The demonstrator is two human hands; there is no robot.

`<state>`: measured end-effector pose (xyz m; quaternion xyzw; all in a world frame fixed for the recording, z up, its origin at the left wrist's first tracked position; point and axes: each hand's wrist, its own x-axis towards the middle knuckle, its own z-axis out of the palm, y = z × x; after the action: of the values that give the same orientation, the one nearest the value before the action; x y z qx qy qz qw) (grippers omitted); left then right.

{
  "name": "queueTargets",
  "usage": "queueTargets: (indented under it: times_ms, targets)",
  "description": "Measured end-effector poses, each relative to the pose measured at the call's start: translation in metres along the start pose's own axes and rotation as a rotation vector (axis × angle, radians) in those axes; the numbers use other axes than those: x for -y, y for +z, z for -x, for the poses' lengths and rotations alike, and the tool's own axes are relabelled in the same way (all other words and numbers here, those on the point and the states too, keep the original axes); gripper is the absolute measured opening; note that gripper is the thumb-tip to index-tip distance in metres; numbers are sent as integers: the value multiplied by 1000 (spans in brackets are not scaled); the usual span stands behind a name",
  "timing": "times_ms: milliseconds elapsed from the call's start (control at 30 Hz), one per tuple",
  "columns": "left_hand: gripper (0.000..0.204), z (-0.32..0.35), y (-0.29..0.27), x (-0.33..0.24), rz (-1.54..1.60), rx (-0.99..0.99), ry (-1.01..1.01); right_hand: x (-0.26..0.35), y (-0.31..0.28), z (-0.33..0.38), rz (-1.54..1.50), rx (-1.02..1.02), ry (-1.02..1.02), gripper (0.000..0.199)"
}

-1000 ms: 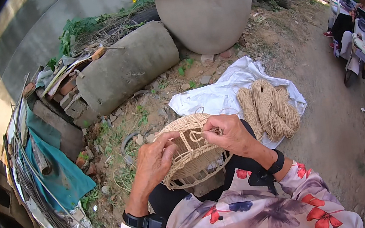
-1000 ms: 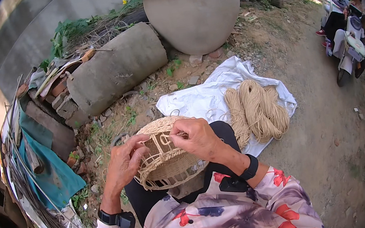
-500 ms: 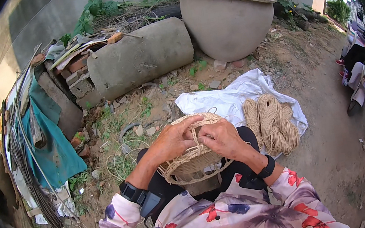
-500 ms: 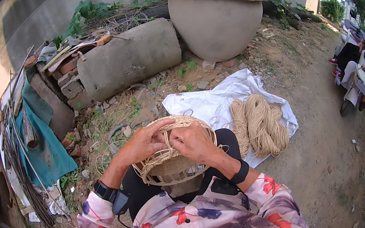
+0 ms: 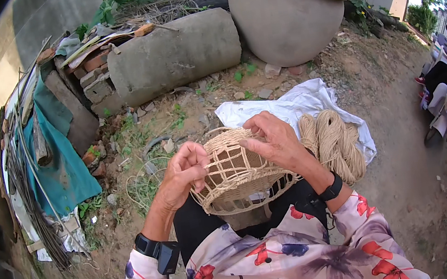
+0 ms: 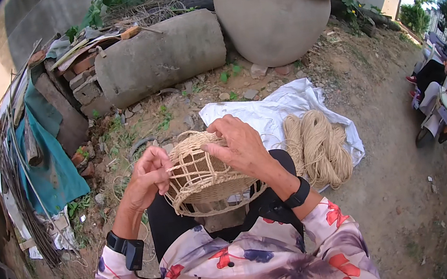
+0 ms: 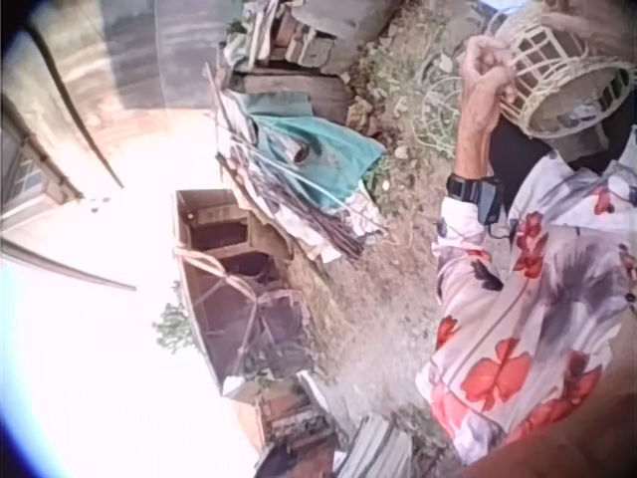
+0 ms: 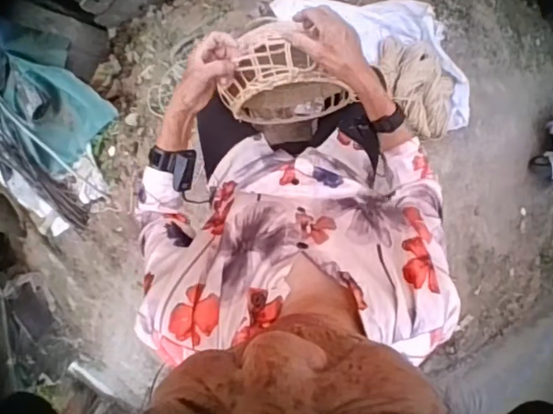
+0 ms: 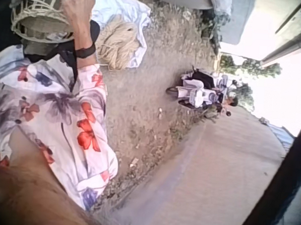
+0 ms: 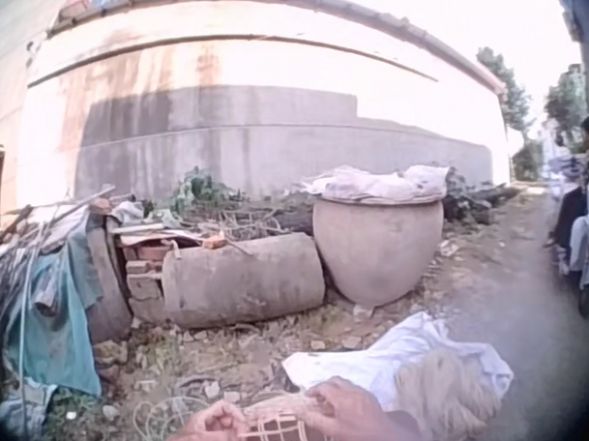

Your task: Weaving a small round basket from thin bamboo or wood strips.

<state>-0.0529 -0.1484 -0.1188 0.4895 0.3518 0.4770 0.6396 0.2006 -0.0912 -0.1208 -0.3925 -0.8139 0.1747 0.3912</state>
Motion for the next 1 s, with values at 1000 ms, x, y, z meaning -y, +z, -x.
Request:
queueTargets:
  times_ms: [1000]
  targets:
    - [14,39,-28,45,345,-262,174,7,-6,65,39,50,-172,29]
